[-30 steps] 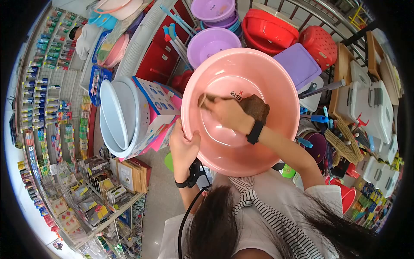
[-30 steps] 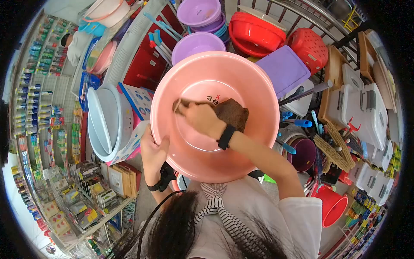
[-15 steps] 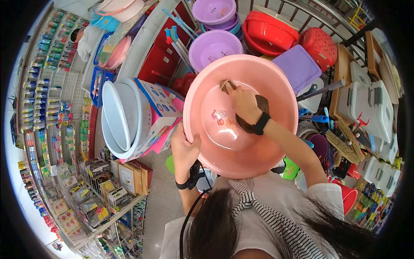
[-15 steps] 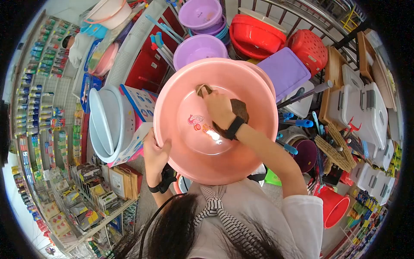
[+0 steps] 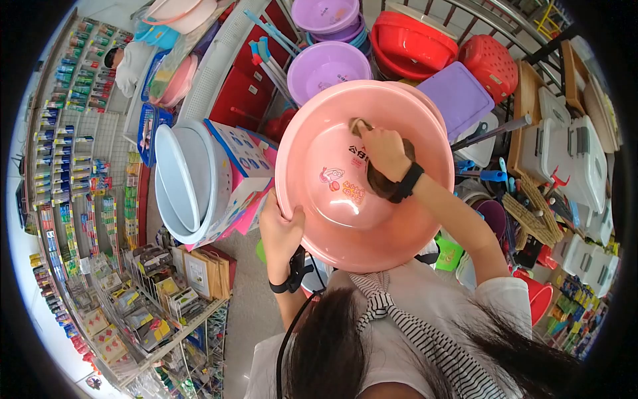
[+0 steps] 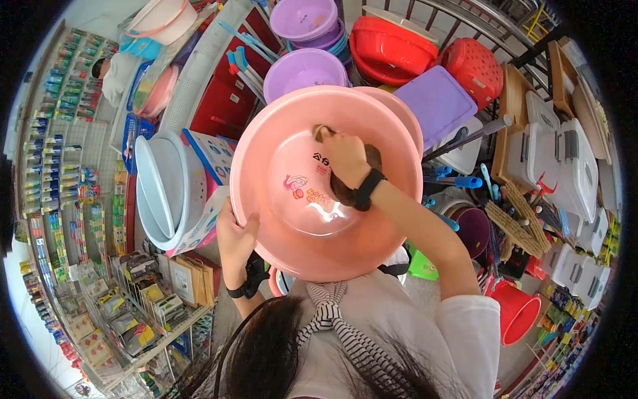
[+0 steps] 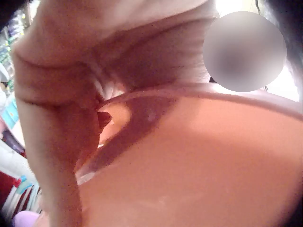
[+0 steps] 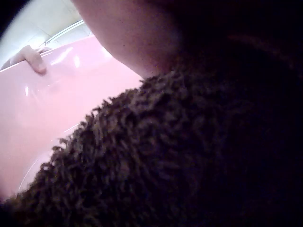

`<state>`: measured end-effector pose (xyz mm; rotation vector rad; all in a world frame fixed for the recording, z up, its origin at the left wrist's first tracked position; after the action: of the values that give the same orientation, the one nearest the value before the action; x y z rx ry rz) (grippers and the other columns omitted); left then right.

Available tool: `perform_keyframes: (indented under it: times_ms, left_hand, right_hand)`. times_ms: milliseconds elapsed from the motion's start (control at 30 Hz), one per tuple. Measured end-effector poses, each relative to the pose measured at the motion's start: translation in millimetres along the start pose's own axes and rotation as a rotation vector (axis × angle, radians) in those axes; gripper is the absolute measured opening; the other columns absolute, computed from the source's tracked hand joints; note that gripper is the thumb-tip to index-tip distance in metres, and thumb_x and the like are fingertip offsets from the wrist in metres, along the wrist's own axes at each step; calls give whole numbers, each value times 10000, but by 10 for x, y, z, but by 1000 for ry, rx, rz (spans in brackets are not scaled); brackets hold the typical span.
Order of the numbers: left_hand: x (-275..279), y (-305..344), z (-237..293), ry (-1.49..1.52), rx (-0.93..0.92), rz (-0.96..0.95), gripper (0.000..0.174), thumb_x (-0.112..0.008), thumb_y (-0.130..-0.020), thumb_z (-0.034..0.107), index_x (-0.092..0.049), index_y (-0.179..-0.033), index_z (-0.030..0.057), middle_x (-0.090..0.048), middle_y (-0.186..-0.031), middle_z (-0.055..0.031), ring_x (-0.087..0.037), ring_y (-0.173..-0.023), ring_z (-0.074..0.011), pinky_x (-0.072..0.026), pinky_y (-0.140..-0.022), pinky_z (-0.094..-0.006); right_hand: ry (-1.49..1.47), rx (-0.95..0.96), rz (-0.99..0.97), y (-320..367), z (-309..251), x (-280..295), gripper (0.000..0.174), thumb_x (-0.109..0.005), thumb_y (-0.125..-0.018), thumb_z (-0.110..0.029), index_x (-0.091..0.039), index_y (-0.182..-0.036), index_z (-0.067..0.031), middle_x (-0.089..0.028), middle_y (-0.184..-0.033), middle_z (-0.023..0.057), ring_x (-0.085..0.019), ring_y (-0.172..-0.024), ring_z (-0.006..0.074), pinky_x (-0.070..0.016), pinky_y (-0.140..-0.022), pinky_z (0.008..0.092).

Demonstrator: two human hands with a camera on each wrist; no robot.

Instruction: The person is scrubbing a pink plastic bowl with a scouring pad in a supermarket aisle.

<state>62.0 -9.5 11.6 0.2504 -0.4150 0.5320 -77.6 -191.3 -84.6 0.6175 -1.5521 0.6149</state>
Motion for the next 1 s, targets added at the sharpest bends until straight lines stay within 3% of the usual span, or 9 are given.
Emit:
perform_keyframes:
  times_ms: [133, 267, 400, 533, 633, 667, 733, 833, 1000]
  left_hand:
    - [25, 30, -29, 5, 3, 1, 286, -540, -782, -45, -550, -1068, -56, -648, -956, -92, -586, -847, -128, -461, -798, -263]
    - [16, 22, -2, 79, -4, -7, 305, -534, -788, -45, -548, -1093, -58, -648, -961, -91, -588, -859, -130, -459, -809, -263]
    - [11, -7, -12, 78, -27, -12, 322, -536, -786, -46, -550, -1107, -55, -646, -964, -91, -584, -866, -128, -456, -814, -264]
    - [-24, -34, -25, 13, -21, -56, 328, -545, -786, -46, -553, -1113, -48, -644, -980, -91, -579, -880, -131, -454, -819, -268]
    - [-6, -21, -94, -24, -38, -50, 344, -554, -771, -42, -555, -1115, -45, -652, -979, -129, -605, -881, -182, -463, -819, -299]
    - [12, -8, -92, -37, -58, -32, 361, -561, -756, -40, -557, -1117, -44, -661, -974, -168, -633, -879, -232, -473, -818, -328]
    - [6, 22, -82, 5, -22, -35, 345, -556, -773, -40, -551, -1118, -50, -652, -982, -131, -608, -887, -184, -462, -823, -297]
    - [-4, 33, -100, 31, -8, -44, 335, -554, -789, -40, -544, -1124, -58, -644, -1001, -98, -586, -907, -138, -450, -835, -267]
    - [-35, 51, -13, 52, -41, -70, 346, -555, -789, -45, -542, -1134, -59, -645, -1028, -107, -589, -938, -141, -447, -858, -270]
  right_hand:
    - [-30, -92, -215, 164, 212, -196, 359, -617, -800, -99, -522, -1143, -56, -664, -787, 111, -679, -684, 228, -540, -576, 326]
    - [-139, -126, -195, 158, 140, -207, 362, -605, -803, -94, -516, -1150, -41, -659, -778, 135, -674, -686, 259, -537, -579, 357]
    - [-392, 116, -32, 152, -380, 37, 420, -572, -796, -95, -497, -1209, -89, -637, -742, 154, -646, -629, 301, -508, -538, 395]
    - [-200, 365, 18, 503, -1022, 177, 429, -568, -789, -104, -497, -1212, -88, -638, -739, 149, -634, -589, 286, -499, -517, 385]
    - [-297, 452, 18, 722, -1165, 222, 278, -589, -784, -93, -591, -1061, -75, -673, -757, 96, -672, -675, 251, -497, -547, 337]
    - [-329, 532, -187, 794, -1160, 166, 213, -587, -783, -97, -623, -992, -83, -676, -761, 88, -671, -677, 257, -498, -557, 348]
    - [-370, 592, -509, 948, -1108, 81, 118, -588, -778, -107, -681, -850, -109, -682, -772, 71, -673, -704, 264, -501, -602, 369]
    - [-378, 691, -550, 987, -1052, -23, 269, -561, -782, -146, -624, -1044, -138, -638, -700, 87, -632, -599, 273, -479, -538, 416]
    - [-384, 566, -41, 593, -991, 39, 349, -564, -806, -147, -572, -1155, -137, -649, -744, 81, -645, -641, 264, -492, -550, 392]
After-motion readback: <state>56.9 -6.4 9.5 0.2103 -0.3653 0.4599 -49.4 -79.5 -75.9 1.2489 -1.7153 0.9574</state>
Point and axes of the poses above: each hand's wrist, its own y-axis away from the middle knuckle, its own x-axis out of the back of the hand, z = x × y, the point moved 7 cm from there along -y, towards the middle knuckle
